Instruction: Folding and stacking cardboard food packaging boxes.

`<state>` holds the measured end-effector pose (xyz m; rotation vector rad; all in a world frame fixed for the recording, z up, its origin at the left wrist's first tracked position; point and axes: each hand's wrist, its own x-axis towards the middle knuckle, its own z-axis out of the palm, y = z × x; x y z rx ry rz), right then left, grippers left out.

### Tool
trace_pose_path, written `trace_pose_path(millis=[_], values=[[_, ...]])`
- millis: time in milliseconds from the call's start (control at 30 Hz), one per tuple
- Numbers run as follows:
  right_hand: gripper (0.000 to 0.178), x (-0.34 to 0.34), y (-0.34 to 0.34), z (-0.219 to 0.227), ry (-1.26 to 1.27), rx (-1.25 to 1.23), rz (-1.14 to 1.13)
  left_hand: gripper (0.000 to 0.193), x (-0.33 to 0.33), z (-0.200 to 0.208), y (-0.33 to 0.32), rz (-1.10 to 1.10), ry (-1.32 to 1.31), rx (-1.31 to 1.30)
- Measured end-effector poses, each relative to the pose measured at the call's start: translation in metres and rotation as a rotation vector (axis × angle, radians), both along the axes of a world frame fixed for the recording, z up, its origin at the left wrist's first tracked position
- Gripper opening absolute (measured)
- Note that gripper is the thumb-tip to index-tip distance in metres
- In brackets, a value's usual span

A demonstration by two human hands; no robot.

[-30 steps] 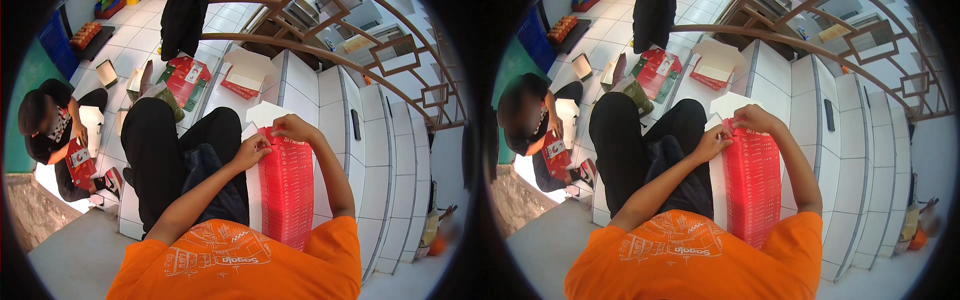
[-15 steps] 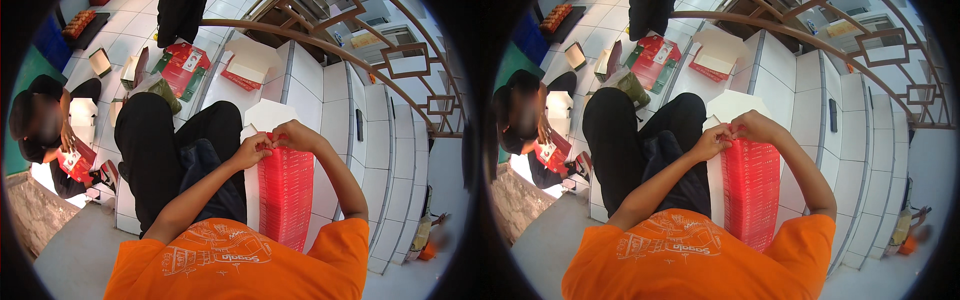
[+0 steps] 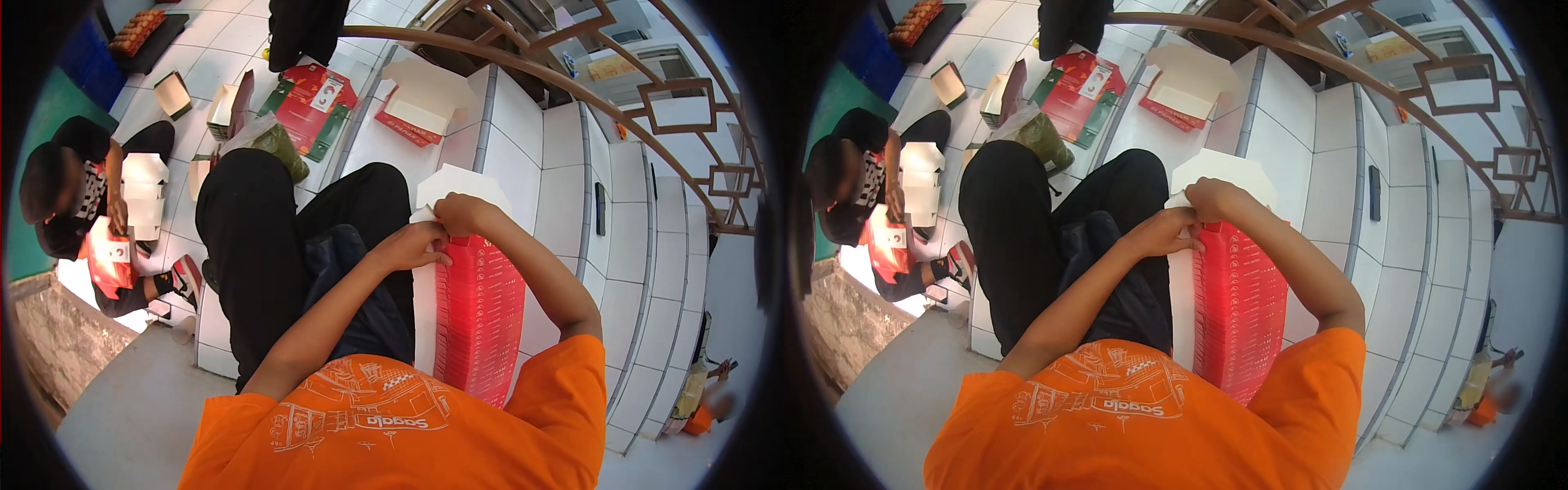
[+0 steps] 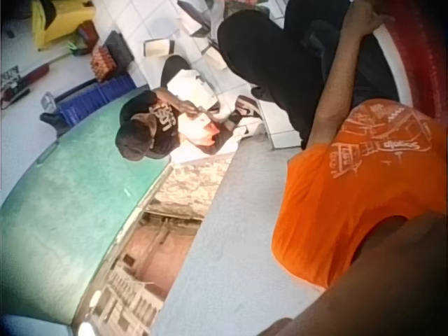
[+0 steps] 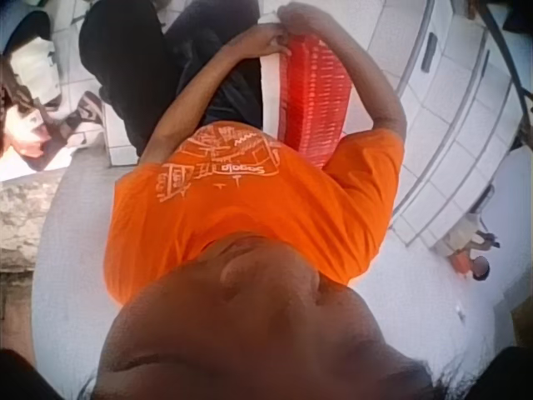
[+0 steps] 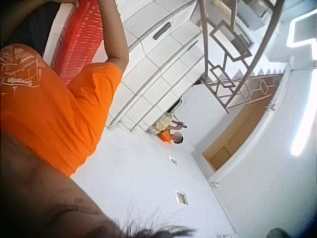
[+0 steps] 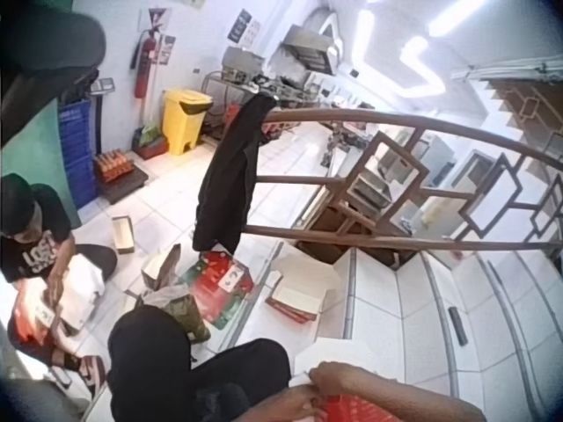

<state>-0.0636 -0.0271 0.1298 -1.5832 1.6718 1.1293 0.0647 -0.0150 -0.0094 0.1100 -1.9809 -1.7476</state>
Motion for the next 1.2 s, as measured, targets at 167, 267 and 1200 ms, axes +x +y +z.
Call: trace_pose_path(millis=[167, 267, 1200], values=[[0.036, -0.039, 0.014, -0.001, -0.168, -0.043, -0.08, 0.037, -0.007, 0.007, 0.007, 0.033, -0.014, -0.104], [0.041, -0.037, 0.006, -0.002, -0.079, 0.147, -0.198, 0.038, -0.009, 0.004, 0.011, 0.093, -0.003, -0.155], [0.03, -0.076, 0.167, -0.033, -0.87, -1.228, -1.254, 0.04, 0.011, 0.037, 0.001, 0.197, 0.153, -0.076]])
